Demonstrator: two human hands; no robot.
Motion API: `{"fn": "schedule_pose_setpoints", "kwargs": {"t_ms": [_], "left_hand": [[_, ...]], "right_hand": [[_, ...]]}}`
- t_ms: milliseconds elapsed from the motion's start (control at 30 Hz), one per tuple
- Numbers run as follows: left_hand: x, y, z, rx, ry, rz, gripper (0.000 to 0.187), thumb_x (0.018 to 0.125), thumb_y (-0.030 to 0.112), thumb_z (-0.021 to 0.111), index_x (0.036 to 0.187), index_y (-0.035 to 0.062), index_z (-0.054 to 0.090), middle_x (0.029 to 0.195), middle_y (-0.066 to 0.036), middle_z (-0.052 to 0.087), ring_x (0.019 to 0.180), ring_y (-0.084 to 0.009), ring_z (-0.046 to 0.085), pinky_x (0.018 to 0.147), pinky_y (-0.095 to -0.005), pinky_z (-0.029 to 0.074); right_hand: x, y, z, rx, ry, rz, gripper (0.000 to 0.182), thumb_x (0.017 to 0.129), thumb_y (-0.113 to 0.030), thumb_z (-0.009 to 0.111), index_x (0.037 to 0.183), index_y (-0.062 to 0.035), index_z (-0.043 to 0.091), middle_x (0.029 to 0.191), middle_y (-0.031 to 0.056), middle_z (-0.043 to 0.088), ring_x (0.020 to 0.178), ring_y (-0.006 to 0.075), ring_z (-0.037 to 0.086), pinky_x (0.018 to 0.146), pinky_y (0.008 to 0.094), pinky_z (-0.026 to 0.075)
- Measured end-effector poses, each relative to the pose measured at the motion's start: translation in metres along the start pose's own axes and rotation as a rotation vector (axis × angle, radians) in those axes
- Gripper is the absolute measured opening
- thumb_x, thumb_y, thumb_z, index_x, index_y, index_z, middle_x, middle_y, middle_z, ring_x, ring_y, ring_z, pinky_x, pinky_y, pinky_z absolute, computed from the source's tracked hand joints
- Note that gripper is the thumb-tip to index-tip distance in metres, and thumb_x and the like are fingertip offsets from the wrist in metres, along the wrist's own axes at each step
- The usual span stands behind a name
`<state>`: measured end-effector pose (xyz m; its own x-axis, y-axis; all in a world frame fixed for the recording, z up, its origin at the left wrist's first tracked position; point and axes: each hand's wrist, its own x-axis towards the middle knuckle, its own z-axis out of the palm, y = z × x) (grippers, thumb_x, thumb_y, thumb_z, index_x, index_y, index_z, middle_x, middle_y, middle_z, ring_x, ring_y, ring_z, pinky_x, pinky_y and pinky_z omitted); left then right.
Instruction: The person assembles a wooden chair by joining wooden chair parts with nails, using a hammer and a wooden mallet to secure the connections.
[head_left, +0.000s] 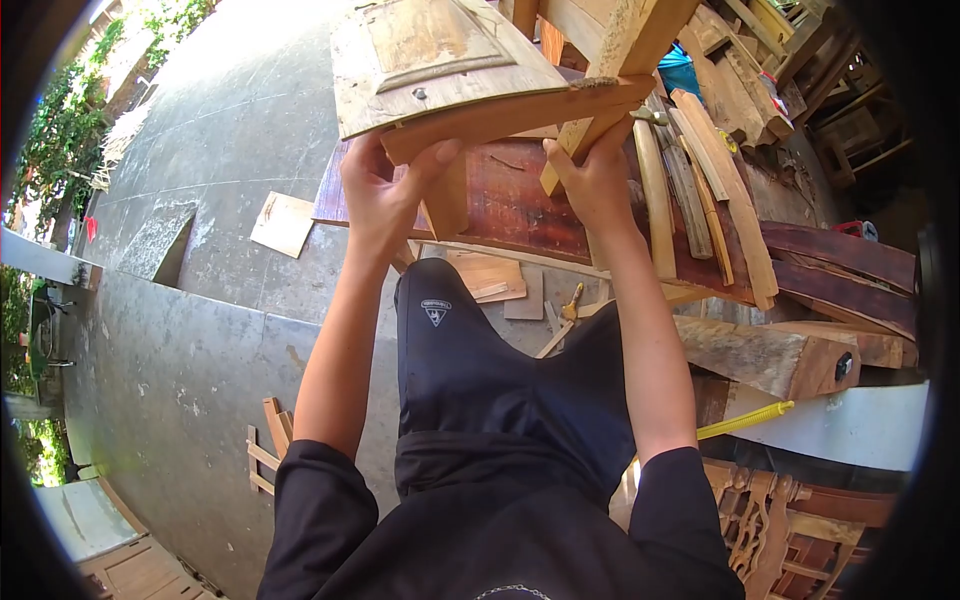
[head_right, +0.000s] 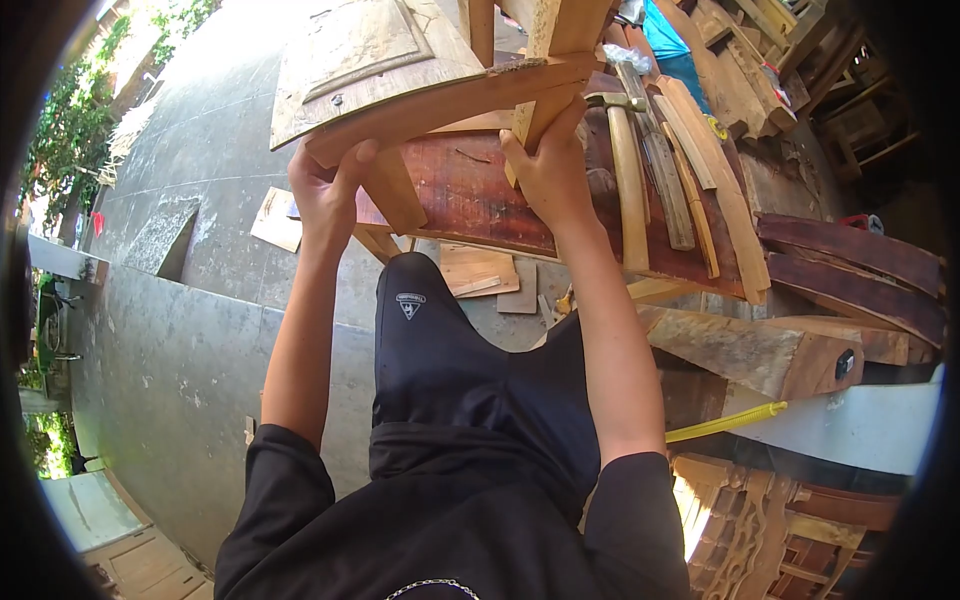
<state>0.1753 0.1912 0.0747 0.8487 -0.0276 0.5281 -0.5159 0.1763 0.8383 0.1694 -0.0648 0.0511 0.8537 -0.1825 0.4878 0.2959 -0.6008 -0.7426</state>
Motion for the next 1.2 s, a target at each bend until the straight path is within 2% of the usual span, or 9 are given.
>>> {"fn": "schedule_pose_setpoints", "kwargs": {"t_ms": [333,467,500,633,733,867,900,1067,1200], "left_hand": [[0.000,0.005,0.026,0.113,-0.024,0.153,0.050,0.086,0.022,0.094,0.122,-0.0025,0.070,0.106,-0.011,0.079,0.095,-0.0162,0.075,0.088,-0.0321,0.059],[-0.003,-0.005,0.041,0.166,-0.021,0.174,0.061,0.082,0.033,0.095,0.124,-0.0014,0.068,0.115,-0.014,0.076,0.103,-0.0239,0.074,0.087,-0.0375,0.058],[-0.003,-0.003,0.033,0.274,-0.080,0.239,0.062,0.082,0.032,0.093,0.127,-0.0011,0.066,0.117,-0.014,0.075,0.106,-0.0253,0.073,0.091,-0.0386,0.058],[-0.012,0.000,-0.010,0.345,-0.158,0.374,0.061,0.085,0.024,0.085,0.136,0.0002,0.060,0.127,-0.015,0.072,0.119,-0.0274,0.069,0.103,-0.0410,0.053],[0.007,-0.040,-0.060,0.340,0.006,0.277,0.057,0.091,0.020,0.078,0.139,-0.0007,0.057,0.134,-0.016,0.067,0.122,-0.0252,0.065,0.107,-0.0408,0.051],[0.072,-0.073,-0.069,0.640,0.009,0.219,0.078,0.087,0.032,0.087,0.148,-0.0023,0.051,0.139,-0.022,0.066,0.126,-0.0299,0.066,0.105,-0.0429,0.053],[0.090,-0.088,-0.069,0.627,-0.072,0.155,0.078,0.086,0.032,0.087,0.146,-0.0027,0.052,0.135,-0.022,0.068,0.124,-0.0294,0.068,0.104,-0.0420,0.054],[0.138,-0.116,-0.079,0.440,-0.356,-0.005,0.067,0.085,0.034,0.088,0.134,-0.0036,0.064,0.117,-0.019,0.078,0.107,-0.0252,0.075,0.096,-0.0372,0.058],[0.108,-0.082,-0.067,0.415,-0.189,-0.033,0.057,0.083,0.029,0.088,0.128,-0.0009,0.069,0.114,-0.017,0.078,0.105,-0.0217,0.074,0.095,-0.0372,0.058]], "right_hand": [[0.011,0.019,-0.009,0.042,0.017,-0.021,0.081,0.096,-0.020,0.077,0.148,0.0016,0.020,0.129,0.0328,0.064,0.120,0.0440,0.069,0.101,0.0479,0.054],[0.016,0.031,-0.014,0.126,0.029,-0.025,0.089,0.093,-0.021,0.082,0.154,-0.0007,0.020,0.142,0.0254,0.056,0.130,0.0345,0.062,0.109,0.0436,0.050],[0.013,0.032,-0.020,0.151,-0.044,0.110,0.096,0.093,-0.021,0.083,0.160,-0.0037,0.016,0.148,0.0234,0.045,0.136,0.0324,0.054,0.114,0.0435,0.046],[-0.017,0.012,-0.021,0.040,0.168,0.033,0.112,0.092,-0.030,0.085,0.167,-0.0034,0.006,0.147,0.0234,0.034,0.139,0.0357,0.045,0.118,0.0497,0.040],[-0.039,0.003,-0.027,-0.072,0.174,0.081,0.112,0.092,-0.035,0.085,0.166,-0.0007,0.008,0.147,0.0242,0.034,0.140,0.0340,0.044,0.119,0.0492,0.039],[-0.019,0.000,-0.015,0.158,0.062,0.128,0.088,0.094,-0.035,0.083,0.154,0.0037,0.032,0.139,0.0238,0.053,0.134,0.0297,0.055,0.119,0.0423,0.041],[-0.014,0.008,-0.009,0.179,0.114,0.102,0.070,0.096,-0.033,0.081,0.144,0.0028,0.043,0.131,0.0221,0.063,0.124,0.0288,0.066,0.112,0.0388,0.049],[0.000,0.017,-0.017,0.154,0.090,0.135,0.057,0.099,-0.025,0.078,0.140,0.0016,0.049,0.128,0.0199,0.069,0.113,0.0264,0.072,0.096,0.0357,0.059],[0.022,0.034,-0.028,0.197,0.028,0.043,0.057,0.099,-0.016,0.076,0.146,0.0012,0.048,0.136,0.0172,0.066,0.119,0.0238,0.071,0.100,0.0335,0.057]]}}
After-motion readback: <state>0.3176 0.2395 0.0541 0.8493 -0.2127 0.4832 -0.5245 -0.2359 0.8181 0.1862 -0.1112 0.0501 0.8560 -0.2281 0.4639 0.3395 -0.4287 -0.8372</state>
